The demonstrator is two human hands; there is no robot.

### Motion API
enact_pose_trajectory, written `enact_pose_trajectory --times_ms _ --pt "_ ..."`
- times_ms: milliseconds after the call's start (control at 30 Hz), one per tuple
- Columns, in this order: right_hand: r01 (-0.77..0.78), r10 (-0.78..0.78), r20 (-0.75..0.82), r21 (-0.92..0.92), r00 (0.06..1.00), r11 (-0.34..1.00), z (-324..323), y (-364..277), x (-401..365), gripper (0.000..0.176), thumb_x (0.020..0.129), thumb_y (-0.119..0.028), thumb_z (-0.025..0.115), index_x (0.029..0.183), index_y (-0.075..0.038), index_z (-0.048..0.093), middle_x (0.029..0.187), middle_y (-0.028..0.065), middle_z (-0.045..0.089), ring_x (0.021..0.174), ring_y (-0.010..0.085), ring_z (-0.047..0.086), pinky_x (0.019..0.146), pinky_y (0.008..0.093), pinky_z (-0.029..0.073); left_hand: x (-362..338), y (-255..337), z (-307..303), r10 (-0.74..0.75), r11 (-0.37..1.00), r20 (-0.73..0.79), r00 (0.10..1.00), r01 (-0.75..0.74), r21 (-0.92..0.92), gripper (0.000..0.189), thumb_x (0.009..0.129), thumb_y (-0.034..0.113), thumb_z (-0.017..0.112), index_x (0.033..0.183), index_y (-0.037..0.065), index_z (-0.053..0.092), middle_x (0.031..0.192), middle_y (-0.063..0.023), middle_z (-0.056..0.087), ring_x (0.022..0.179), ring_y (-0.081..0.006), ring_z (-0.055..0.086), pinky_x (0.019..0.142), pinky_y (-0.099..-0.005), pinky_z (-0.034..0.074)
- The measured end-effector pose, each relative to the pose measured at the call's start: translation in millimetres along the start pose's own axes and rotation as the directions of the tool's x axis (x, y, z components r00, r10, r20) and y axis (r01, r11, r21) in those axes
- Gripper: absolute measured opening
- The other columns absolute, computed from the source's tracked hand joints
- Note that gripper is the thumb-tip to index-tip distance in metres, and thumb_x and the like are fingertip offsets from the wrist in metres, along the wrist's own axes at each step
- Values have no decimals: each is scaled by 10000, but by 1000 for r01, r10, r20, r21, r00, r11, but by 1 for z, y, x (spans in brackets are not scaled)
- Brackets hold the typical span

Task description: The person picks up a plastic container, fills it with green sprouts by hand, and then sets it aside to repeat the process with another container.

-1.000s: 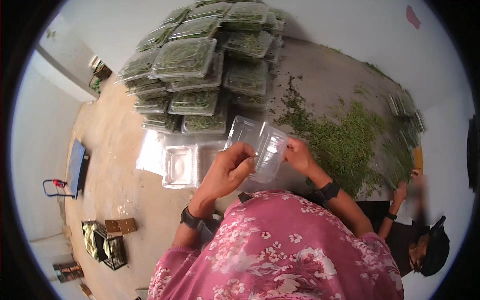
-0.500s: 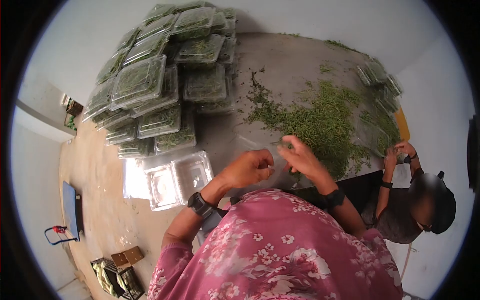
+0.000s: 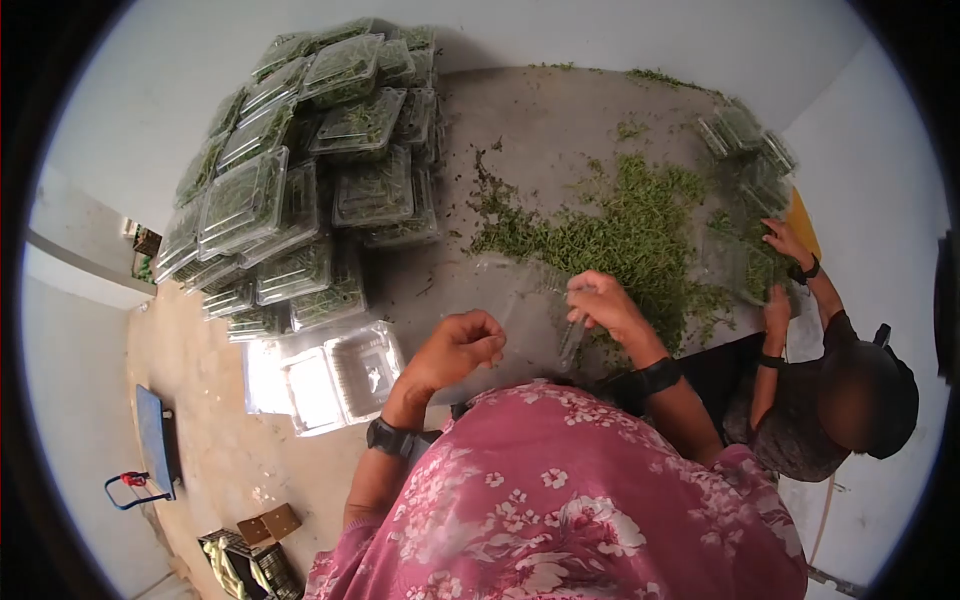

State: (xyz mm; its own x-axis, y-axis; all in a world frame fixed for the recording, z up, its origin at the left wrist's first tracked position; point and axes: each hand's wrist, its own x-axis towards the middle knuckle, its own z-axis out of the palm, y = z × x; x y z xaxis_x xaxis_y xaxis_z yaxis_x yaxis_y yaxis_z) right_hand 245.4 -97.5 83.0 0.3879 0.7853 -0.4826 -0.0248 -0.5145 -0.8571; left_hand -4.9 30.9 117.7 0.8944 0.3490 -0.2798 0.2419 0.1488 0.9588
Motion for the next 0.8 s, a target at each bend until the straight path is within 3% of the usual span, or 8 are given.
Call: enact_pose_trajectory --times_ms 100,200,233,333,433,633,767,800 --pt "40 -40 3 76 999 996 -16 1 0 347 838 -174 608 1115 23 537 873 90 630 709 153 659 493 231 447 -2 -13 3 -229 973 -48 972 230 8 263 906 250 602 981 -2 615 772 -38 628 673 -97 579 606 -218 453" --pt "74 -75 12 110 997 991 -25 -6 1 329 843 -160 604 1106 26 537 866 84 629 705 145 656 496 230 443 1 -27 15 -325 936 -43 945 315 -159 366 916 368 576 975 10 624 786 -61 644 694 -113 594 604 -215 446" --pt "80 -83 19 120 996 990 -26 -7 2 320 845 -153 603 1101 26 537 863 82 628 703 142 654 497 229 441 6 -42 11 -322 918 12 947 315 -239 476 903 468 555 1090 32 590 877 -81 652 751 -139 606 623 -236 451" --pt "114 -123 60 127 991 985 -29 -4 10 286 852 -130 589 1092 17 542 866 80 628 700 141 651 501 235 441 10 -61 14 -171 780 -29 985 117 -614 514 905 466 552 1199 46 519 1004 -87 633 845 -154 606 662 -263 469" --pt "66 -71 68 69 995 995 -27 -3 16 271 850 -111 583 1088 12 544 866 73 627 702 138 649 505 239 440 11 -65 14 -71 665 -100 992 -27 -746 547 891 427 585 1287 76 443 1114 -101 600 929 -189 601 693 -302 479" --pt "318 -291 153 -194 944 928 -7 22 47 361 843 -198 595 1112 33 527 958 187 629 761 242 660 647 366 512 16 -65 19 -111 732 -180 977 -42 -680 477 882 274 624 1288 93 451 1124 -95 596 902 -173 593 675 -298 481" --pt "563 -584 8 -277 812 778 1 8 35 343 801 -236 669 1015 13 567 906 207 620 827 327 620 725 409 489 15 -82 23 -204 802 -386 900 -73 -593 354 898 166 577 1227 64 494 1029 -74 627 804 -131 590 639 -257 473" --pt "540 -570 -15 -301 822 786 -5 5 34 332 791 -224 678 1002 8 569 895 203 615 814 334 612 717 413 484 16 -83 25 -217 828 -443 870 -76 -555 335 900 146 566 1216 58 499 1013 -72 630 797 -126 592 634 -251 472"
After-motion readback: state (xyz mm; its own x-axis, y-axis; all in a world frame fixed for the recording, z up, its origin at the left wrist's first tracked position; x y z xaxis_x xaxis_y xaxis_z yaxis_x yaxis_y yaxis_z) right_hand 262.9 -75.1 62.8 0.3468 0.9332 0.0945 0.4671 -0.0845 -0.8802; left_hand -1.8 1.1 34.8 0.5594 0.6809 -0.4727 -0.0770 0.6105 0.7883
